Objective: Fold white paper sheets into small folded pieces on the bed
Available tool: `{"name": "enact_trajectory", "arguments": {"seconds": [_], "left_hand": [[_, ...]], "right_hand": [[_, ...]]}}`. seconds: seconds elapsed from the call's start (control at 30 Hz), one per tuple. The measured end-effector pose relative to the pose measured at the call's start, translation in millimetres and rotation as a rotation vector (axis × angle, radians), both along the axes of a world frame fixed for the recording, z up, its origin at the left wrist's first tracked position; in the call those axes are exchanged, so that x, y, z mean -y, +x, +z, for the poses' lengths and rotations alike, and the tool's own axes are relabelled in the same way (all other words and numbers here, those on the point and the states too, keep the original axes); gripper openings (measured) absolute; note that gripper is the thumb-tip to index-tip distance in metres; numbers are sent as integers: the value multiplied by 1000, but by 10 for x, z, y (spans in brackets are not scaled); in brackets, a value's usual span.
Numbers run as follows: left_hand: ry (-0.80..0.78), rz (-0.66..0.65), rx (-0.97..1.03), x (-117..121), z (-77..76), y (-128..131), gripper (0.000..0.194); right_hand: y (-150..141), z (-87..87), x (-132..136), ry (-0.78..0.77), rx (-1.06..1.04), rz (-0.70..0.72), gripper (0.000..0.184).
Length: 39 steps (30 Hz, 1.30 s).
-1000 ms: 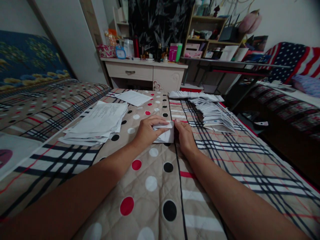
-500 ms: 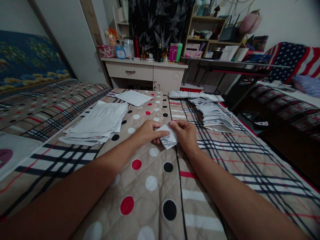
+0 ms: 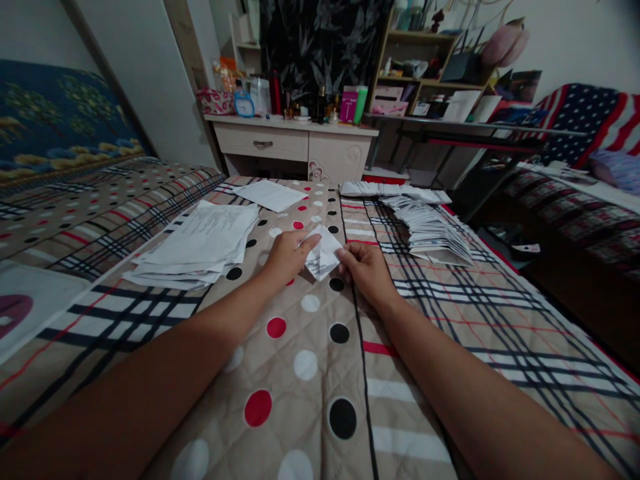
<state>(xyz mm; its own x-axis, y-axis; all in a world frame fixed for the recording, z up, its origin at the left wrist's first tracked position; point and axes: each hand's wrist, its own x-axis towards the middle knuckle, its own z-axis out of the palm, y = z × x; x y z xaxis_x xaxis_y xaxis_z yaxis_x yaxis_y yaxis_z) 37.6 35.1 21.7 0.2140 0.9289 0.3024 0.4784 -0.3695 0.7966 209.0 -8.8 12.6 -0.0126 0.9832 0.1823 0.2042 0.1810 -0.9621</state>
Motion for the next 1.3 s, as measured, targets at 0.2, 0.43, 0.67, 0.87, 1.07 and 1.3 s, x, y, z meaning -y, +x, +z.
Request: {"name": "enact_trajectory", "arguments": {"seconds": [0.2, 0.43, 0.67, 0.87, 1.07, 1.3], "left_hand": [[128, 81, -477, 23, -11, -69, 44], [211, 79, -496, 9, -40, -107, 25], [121, -77, -580, -86, -48, -190, 71], [55, -122, -657, -31, 53, -189, 100], [-38, -191, -408, -154, -36, -224, 64], [-59, -117, -38, -203, -208, -175, 37]], "right_hand": [[45, 75, 11, 83, 711, -243, 37], [39, 124, 50, -23, 953, -346, 28], [49, 113, 33, -30, 892, -326, 31], [41, 123, 45, -30, 892, -292, 38], [34, 132, 50, -43, 890, -277, 38], [26, 101, 64, 29, 810, -269, 41]]}}
